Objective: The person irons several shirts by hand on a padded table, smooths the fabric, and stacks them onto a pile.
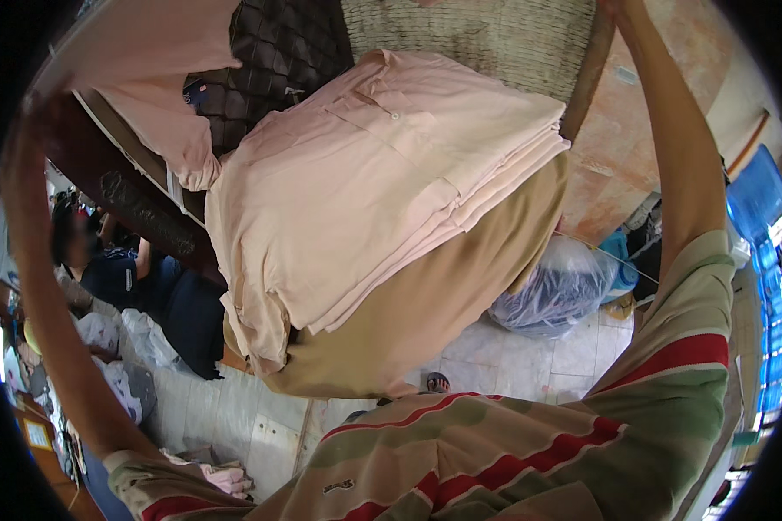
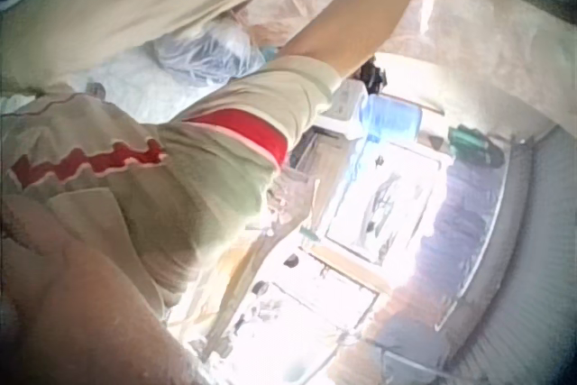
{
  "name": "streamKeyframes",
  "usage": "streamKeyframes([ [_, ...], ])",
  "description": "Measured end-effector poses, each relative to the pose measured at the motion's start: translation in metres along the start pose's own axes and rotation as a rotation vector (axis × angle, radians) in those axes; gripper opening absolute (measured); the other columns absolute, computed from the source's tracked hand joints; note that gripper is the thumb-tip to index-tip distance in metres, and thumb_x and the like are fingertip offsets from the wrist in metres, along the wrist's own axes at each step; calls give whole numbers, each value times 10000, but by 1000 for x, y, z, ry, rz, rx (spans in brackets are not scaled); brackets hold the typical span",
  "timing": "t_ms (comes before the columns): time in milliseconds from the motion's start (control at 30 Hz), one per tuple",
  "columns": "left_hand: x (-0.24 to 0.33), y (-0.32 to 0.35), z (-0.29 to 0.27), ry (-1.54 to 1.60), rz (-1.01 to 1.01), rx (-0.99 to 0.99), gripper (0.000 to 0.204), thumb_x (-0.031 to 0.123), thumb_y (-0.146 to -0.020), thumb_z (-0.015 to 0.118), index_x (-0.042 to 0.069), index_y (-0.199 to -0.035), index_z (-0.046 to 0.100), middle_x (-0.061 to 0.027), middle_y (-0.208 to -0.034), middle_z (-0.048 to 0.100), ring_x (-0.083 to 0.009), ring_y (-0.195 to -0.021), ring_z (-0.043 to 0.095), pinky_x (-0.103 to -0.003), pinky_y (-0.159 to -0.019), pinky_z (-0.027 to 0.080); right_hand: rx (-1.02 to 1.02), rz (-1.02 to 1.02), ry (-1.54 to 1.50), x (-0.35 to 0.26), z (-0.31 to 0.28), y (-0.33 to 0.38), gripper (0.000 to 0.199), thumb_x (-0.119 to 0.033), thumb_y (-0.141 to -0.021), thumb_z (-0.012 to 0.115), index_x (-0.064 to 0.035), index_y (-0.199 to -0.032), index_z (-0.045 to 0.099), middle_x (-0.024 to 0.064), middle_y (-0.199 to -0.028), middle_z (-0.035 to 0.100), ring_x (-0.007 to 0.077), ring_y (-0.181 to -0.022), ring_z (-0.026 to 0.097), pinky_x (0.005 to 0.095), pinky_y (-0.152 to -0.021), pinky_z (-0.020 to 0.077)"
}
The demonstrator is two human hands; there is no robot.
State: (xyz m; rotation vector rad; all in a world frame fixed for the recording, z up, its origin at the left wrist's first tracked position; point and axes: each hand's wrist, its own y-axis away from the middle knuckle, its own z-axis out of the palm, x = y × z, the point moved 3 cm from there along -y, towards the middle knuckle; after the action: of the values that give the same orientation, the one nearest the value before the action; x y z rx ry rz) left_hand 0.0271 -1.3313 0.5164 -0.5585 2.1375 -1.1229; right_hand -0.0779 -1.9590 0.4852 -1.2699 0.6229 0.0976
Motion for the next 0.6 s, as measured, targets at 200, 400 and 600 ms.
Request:
streamKeyframes([
  [200,180,117,98,685,-743,-257,184,146,-839,502,-20,-880,568,-76,-876,579,-141,-822,534,-260,-753,406,-237,528,129,124,-102,118,171,-137,-829,531,-17,-948,556,97,-1072,559,187,-1008,521,318,-909,418],
  [400,249,156,108,946,-889,-442,173,118,-842,524,-47,-857,572,-131,-874,630,-175,-777,584,-268,-714,443,-200,769,124,154,-110,187,112,-36,-809,453,-24,-866,549,78,-1016,566,165,-933,535,296,-877,435],
  [600,249,143,100,908,-868,-513,159,115,-833,532,-39,-839,569,-137,-864,628,-194,-779,591,-270,-709,447,-222,620,225,151,-106,171,85,-64,-805,447,-56,-792,531,56,-958,574,122,-849,517,249,-798,415],
])
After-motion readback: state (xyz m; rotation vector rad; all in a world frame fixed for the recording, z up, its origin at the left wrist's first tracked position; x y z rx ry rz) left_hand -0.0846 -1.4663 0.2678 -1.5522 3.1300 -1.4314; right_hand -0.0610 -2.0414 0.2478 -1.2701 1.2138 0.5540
